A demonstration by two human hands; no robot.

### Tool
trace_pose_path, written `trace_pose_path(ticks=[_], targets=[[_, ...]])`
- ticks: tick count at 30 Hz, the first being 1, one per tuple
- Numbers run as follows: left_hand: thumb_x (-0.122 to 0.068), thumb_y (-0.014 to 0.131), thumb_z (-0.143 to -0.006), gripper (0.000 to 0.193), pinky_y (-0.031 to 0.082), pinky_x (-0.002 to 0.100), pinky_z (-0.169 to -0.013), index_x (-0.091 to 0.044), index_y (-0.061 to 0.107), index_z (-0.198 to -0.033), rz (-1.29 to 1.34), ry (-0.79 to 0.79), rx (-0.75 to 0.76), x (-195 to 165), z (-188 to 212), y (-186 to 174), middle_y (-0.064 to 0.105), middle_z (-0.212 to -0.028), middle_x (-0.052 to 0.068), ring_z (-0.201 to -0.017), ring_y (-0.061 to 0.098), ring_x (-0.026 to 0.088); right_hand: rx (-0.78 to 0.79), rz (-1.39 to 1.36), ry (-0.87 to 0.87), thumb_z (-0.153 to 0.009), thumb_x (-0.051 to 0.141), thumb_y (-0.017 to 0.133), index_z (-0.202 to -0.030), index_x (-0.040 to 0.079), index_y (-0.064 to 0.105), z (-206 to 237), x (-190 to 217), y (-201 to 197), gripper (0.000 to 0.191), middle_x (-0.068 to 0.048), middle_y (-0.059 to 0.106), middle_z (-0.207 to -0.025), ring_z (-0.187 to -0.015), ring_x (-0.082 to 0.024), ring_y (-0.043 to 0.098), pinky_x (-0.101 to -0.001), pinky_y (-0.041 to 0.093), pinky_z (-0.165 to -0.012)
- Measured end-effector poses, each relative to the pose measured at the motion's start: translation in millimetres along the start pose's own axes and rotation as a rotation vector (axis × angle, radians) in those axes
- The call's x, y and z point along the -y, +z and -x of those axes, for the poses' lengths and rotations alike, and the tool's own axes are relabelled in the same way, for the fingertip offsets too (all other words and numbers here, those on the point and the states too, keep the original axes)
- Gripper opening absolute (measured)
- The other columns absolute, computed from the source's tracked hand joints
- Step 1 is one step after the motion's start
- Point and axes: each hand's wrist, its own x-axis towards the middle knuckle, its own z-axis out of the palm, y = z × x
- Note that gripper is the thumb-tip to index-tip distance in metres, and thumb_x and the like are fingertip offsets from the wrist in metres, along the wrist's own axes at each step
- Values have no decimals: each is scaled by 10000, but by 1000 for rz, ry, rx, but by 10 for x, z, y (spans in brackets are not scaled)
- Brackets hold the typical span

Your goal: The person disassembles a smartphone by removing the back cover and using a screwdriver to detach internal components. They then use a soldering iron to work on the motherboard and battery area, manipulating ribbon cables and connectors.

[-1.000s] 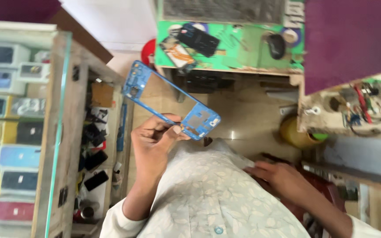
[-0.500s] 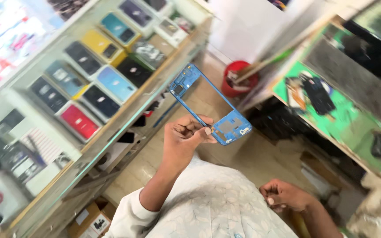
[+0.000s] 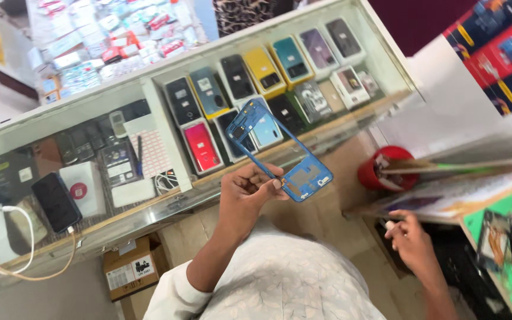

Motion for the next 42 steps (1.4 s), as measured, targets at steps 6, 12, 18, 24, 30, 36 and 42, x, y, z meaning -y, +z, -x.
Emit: trace_pose_path(ticks=[6,12,18,24,30,36,42], targets=[[31,672,-936,184,658,307,-772,94,698,-1106,59,82,-174,-60,-174,-99,753,-899,116,-796,741,154,-115,-485,-252,-995,-33,476,-1233,63,463,-715,394,221,257,-101,660,-884,-628,-86,495,-218,403,-530],[46,672,-926,175,666,318,-774,100,701,-1090,45,170,-326,-68,-536,59,763,-922,140,-814,744,161,157,-506,-219,-998,-24,457,-1092,-26,665,-1432,1040,411,229,-189,735,-1056,-834,-209,721,-295,567,-718],[68,674,-924,180,651,307,-766,87,706,-1100,-27,288,-440,-165,-1140,453,759,-889,144,-802,755,174,718,-1168,-343,-863,-25,591,-1285,-80,640,-2300,1631,147,429,-213,729,-1169,-962,-299,736,-364,592,-835],[49,699,-939,155,672,318,-761,84,705,-1090,36,370,-471,-183,-1597,717,757,-913,150,-817,753,171,720,-1207,-710,-1084,85,676,-1321,-101,646,-2966,1915,-109,303,-241,718,-1002,-862,-293,728,-385,621,-770],[50,675,-932,170,659,291,-755,73,705,-1098,24,289,-448,-237,-1707,561,769,-917,127,-809,748,153,351,-1025,-973,-1118,192,725,-1179,-86,726,-2711,2201,23,285,-160,646,-1019,-853,-234,679,-317,602,-768],[37,673,-958,168,622,257,-752,77,706,-1118,36,184,-412,-462,-1486,270,753,-912,109,-804,734,134,112,-882,-1153,-1082,138,823,-1119,4,694,-2014,2698,547,189,-99,693,-987,-964,-256,743,-382,611,-941],[27,672,-993,179,634,249,-829,84,685,-1162,69,210,-313,-635,-1298,104,757,-982,125,-886,729,116,89,-762,-1294,-1001,152,847,-1044,73,650,-1579,3084,1048,216,-87,701,-900,-923,-247,784,-407,552,-1126]])
